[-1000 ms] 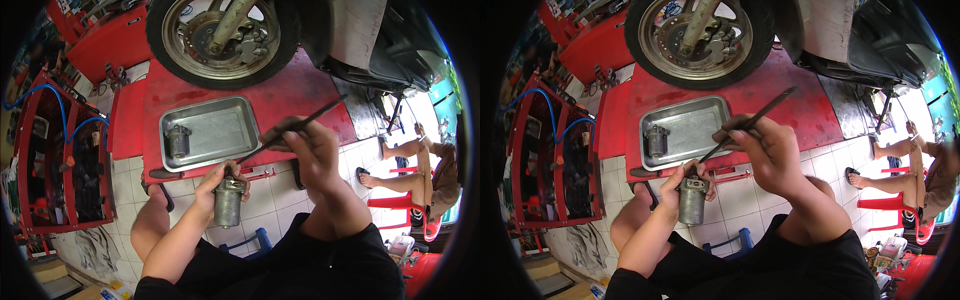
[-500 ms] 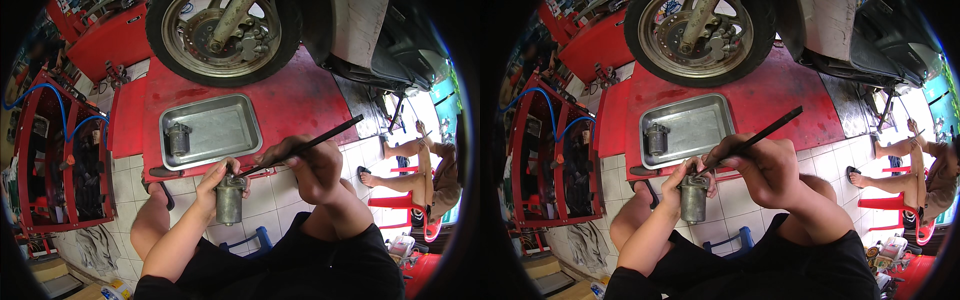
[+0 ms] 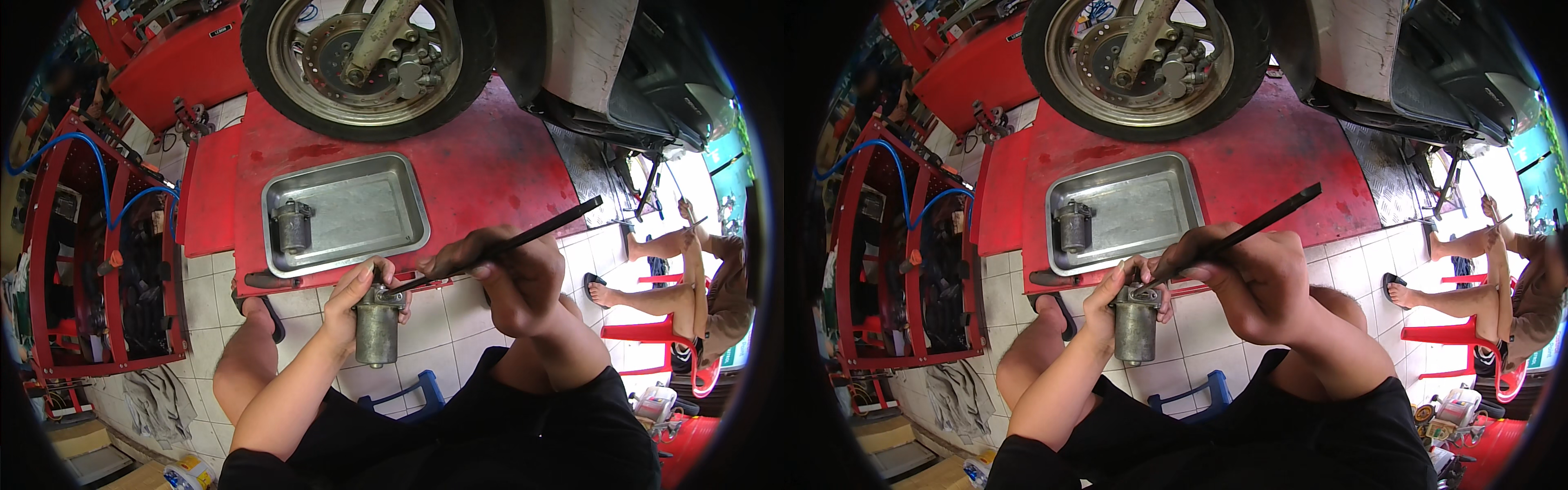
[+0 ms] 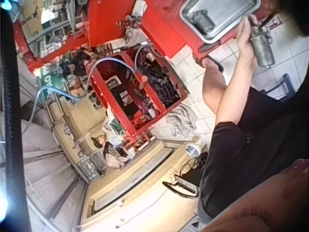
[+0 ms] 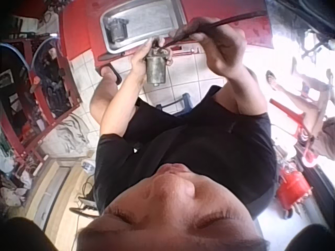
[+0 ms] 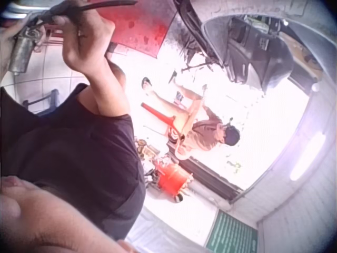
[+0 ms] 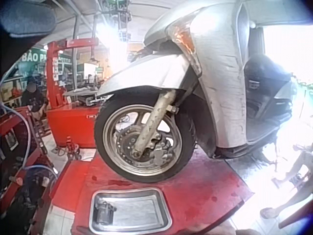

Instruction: The person disassembles a motorcycle starter motor using a screwdriver and a small metal rod. They remove screws and internal components, placing them into a metal tray. The person then picks up a cylindrical starter motor component and uses the rod to manipulate its internal parts.

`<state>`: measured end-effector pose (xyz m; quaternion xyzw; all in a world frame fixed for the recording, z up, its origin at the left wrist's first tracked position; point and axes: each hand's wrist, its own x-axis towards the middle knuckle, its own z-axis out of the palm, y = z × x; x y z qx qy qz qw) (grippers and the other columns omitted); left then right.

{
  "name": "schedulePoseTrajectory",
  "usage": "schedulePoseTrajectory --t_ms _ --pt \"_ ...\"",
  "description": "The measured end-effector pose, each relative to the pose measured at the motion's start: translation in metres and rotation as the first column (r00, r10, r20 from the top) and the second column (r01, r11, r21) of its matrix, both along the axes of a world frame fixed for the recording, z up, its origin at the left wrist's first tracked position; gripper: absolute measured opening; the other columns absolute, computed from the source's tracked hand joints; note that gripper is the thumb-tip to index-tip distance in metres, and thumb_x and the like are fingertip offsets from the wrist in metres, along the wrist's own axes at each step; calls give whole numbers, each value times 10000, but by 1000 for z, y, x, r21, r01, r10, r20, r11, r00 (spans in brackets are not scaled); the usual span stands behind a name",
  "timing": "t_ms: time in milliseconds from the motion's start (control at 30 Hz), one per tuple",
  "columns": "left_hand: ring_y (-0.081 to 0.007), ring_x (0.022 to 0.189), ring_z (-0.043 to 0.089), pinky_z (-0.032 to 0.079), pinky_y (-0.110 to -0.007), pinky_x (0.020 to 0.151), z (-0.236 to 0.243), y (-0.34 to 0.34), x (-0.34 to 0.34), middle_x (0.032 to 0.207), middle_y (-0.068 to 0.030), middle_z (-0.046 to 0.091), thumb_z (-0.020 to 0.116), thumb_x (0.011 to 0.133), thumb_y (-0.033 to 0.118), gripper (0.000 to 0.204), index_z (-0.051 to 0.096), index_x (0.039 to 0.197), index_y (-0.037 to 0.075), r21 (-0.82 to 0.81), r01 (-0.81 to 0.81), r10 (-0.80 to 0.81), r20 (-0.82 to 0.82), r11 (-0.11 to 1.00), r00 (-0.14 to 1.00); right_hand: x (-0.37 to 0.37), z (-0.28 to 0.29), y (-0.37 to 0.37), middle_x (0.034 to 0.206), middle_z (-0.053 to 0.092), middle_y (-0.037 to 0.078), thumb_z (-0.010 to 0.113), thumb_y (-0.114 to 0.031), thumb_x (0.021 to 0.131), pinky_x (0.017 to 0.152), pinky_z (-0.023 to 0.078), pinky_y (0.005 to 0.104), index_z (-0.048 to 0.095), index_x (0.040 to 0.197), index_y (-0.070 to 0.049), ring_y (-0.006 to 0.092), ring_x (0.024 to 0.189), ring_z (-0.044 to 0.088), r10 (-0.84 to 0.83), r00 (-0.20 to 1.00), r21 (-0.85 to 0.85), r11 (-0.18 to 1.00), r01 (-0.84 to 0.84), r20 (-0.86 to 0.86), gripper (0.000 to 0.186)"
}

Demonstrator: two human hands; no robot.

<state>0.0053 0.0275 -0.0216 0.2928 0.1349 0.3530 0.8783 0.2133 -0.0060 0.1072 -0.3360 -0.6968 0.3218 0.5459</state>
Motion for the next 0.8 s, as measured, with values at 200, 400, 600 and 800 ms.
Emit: schedulePoseTrajectory --t_ms 200,400,600,800 --pt "-274 748 614 500 -358 692 0 -1 0 809 -202 587 554 989 507 466 452 1011 53 9 10 -10 -6 1000 1000 -2 -7 0 909 744 180 553 156 878 801 598 324 652 965 98 286 882 765 2 999 34 999 0 -49 144" --pt "-268 765 614 499 -360 699 1 -3 0 840 -201 593 623 957 484 478 455 1048 46 1 25 -25 31 1000 999 -2 -6 -1 907 746 169 557 157 873 777 594 311 661 968 83 276 867 767 -15 1000 48 999 16 -26 159" --pt "-294 763 610 501 -425 692 -1 -2 0 873 -214 590 617 935 510 514 476 1058 31 34 39 -37 -52 999 998 -2 4 -2 905 750 155 560 167 853 762 589 294 678 936 59 259 846 768 -50 997 -90 994 55 62 180" --pt "-302 761 602 497 -418 687 5 -3 1 843 -221 591 619 926 513 509 472 1039 39 -5 9 -9 -73 1000 997 2 -1 -2 910 748 182 544 164 892 771 595 299 623 1002 110 238 852 760 -80 997 34 996 80 11 145"
